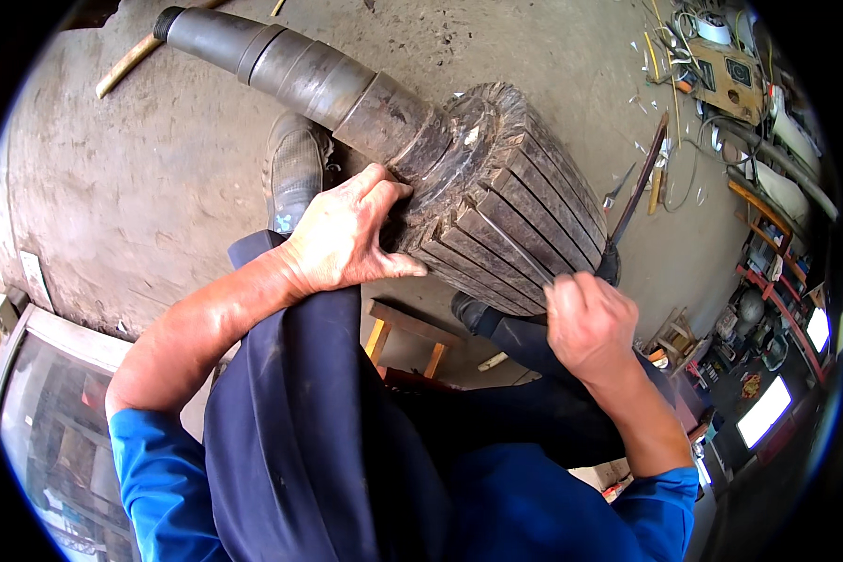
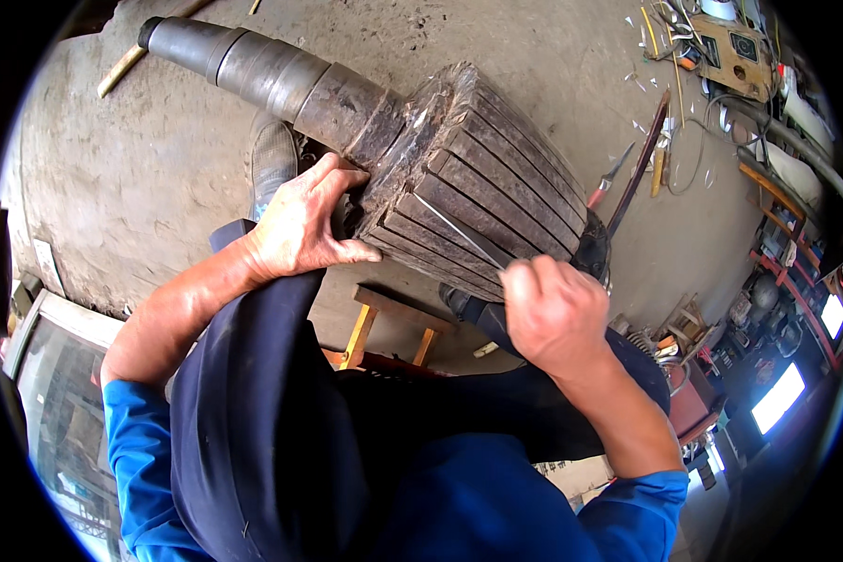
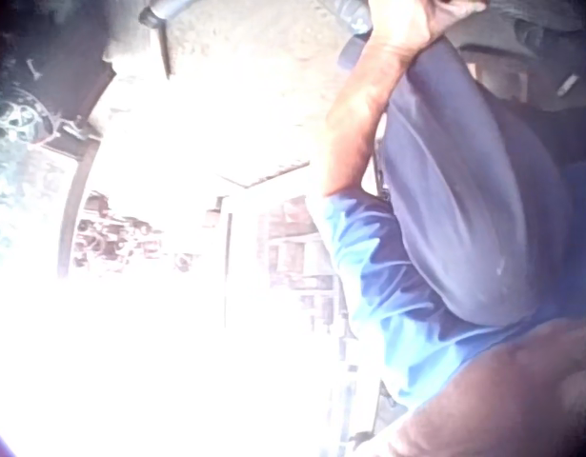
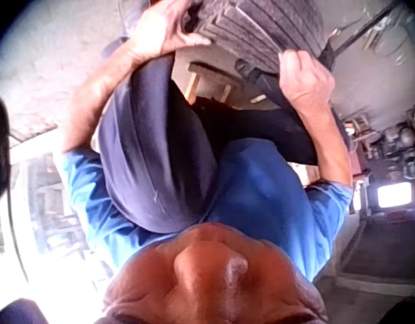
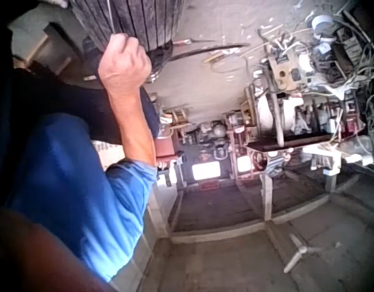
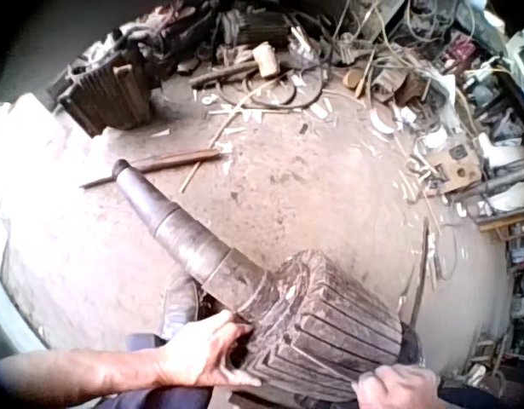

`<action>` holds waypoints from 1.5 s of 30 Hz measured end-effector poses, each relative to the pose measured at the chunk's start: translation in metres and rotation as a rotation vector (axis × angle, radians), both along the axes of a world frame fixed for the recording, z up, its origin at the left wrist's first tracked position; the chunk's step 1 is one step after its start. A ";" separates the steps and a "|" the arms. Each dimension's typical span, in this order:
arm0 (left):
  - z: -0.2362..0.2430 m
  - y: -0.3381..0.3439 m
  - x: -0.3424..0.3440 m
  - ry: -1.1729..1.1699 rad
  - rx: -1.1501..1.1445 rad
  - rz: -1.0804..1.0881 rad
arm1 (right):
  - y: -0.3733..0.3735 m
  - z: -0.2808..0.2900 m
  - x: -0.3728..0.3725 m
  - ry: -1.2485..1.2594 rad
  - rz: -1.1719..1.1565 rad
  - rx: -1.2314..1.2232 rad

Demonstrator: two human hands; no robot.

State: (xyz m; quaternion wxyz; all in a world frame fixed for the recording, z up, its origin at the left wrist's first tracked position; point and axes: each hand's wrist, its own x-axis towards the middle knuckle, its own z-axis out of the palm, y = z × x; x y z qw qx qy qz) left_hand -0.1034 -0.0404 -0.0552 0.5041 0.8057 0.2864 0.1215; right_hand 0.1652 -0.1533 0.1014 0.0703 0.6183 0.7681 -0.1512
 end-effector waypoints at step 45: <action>0.000 0.004 -0.006 0.071 -0.096 0.029 | -0.043 0.060 0.028 0.055 -0.226 -0.070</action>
